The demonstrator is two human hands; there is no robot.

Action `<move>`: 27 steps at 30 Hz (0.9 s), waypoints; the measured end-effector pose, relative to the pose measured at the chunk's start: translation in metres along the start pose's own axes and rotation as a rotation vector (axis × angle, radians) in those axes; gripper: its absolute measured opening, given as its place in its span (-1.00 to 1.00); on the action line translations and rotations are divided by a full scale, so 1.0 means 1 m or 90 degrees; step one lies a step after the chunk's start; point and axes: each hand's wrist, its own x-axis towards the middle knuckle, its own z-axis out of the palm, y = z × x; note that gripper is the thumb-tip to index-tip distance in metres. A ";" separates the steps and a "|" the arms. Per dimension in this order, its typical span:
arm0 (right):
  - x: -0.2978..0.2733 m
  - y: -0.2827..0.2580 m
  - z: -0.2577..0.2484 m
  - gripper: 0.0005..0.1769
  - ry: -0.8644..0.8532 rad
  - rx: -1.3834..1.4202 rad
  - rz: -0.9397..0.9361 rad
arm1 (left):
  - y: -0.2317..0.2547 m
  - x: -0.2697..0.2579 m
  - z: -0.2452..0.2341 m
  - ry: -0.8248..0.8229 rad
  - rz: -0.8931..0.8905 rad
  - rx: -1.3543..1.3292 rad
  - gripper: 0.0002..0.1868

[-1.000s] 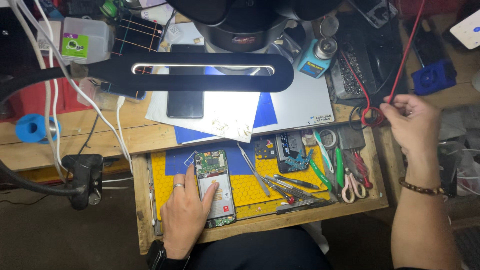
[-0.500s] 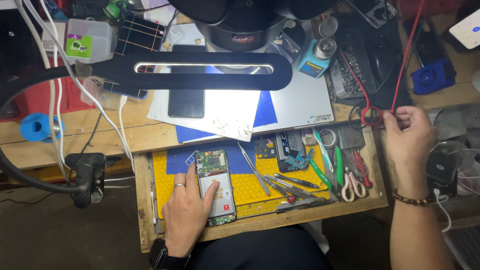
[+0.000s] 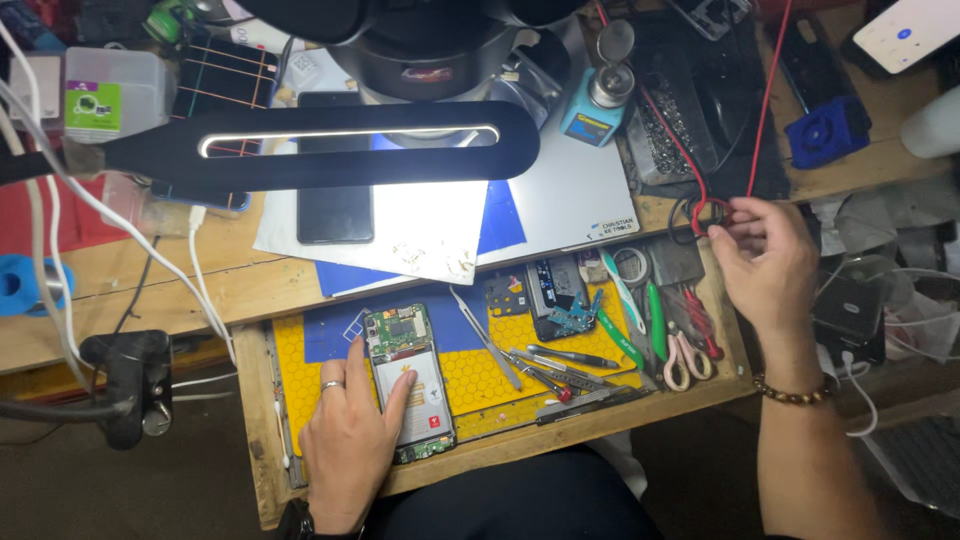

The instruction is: The person uses multimeter probes to test points on a smartphone motherboard. They then insert a SIM card into the phone's tray and connect a charging cable to the device.

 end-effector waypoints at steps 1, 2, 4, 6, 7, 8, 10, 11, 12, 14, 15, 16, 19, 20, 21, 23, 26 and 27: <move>-0.004 -0.001 0.003 -0.63 0.021 0.006 0.026 | 0.000 0.000 0.000 -0.002 0.001 0.002 -0.27; -0.008 0.000 0.006 -0.60 0.042 0.012 0.052 | 0.000 0.000 0.000 -0.004 0.002 0.005 -0.27; -0.015 0.002 0.009 -0.66 0.007 0.047 0.079 | -0.001 -0.002 0.000 -0.010 0.001 0.011 -0.27; -0.015 0.007 0.012 -0.64 0.004 0.084 0.070 | -0.001 0.000 0.001 -0.011 -0.001 0.014 -0.26; -0.012 0.010 0.014 -0.60 0.014 0.101 0.051 | -0.001 0.000 0.001 0.001 0.009 0.018 -0.26; -0.010 0.012 0.015 -0.56 0.024 0.119 0.032 | -0.002 0.000 0.001 0.013 0.019 0.022 -0.27; -0.010 0.014 0.015 -0.64 0.026 0.093 0.052 | -0.002 -0.001 0.002 0.004 0.021 0.021 -0.27; -0.008 0.014 0.016 -0.68 0.029 0.083 0.057 | -0.002 0.001 0.002 -0.011 0.011 0.016 -0.27; -0.008 0.013 0.016 -0.68 0.038 0.067 0.051 | -0.002 0.002 0.001 -0.027 0.001 0.011 -0.26; -0.013 0.011 0.016 -0.68 0.044 0.036 0.044 | -0.003 -0.001 0.001 0.009 0.026 0.023 -0.27; -0.012 0.012 0.017 -0.69 0.041 -0.007 0.028 | -0.003 -0.001 0.002 0.029 0.041 0.028 -0.27; -0.012 0.013 0.019 -0.69 0.037 -0.050 0.011 | -0.003 -0.001 0.002 0.019 0.036 0.030 -0.26; -0.018 0.018 0.028 -0.76 0.037 -0.039 0.042 | -0.004 0.000 0.002 0.004 0.030 0.029 -0.25; -0.021 0.020 0.032 -0.80 0.039 -0.011 0.064 | -0.004 0.000 0.002 0.009 0.033 0.026 -0.26; -0.020 0.024 0.033 -0.83 0.044 -0.018 0.070 | -0.004 0.000 0.002 0.015 0.037 0.023 -0.26; -0.013 0.029 0.031 -0.90 0.054 -0.031 0.081 | -0.003 0.001 0.002 -0.010 0.021 0.016 -0.25; -0.017 0.028 0.030 -0.89 0.086 -0.038 0.043 | -0.003 0.001 0.001 -0.009 0.020 0.026 -0.26; -0.018 0.027 0.029 -0.90 0.092 -0.012 0.045 | -0.003 0.001 0.001 -0.003 0.024 0.032 -0.26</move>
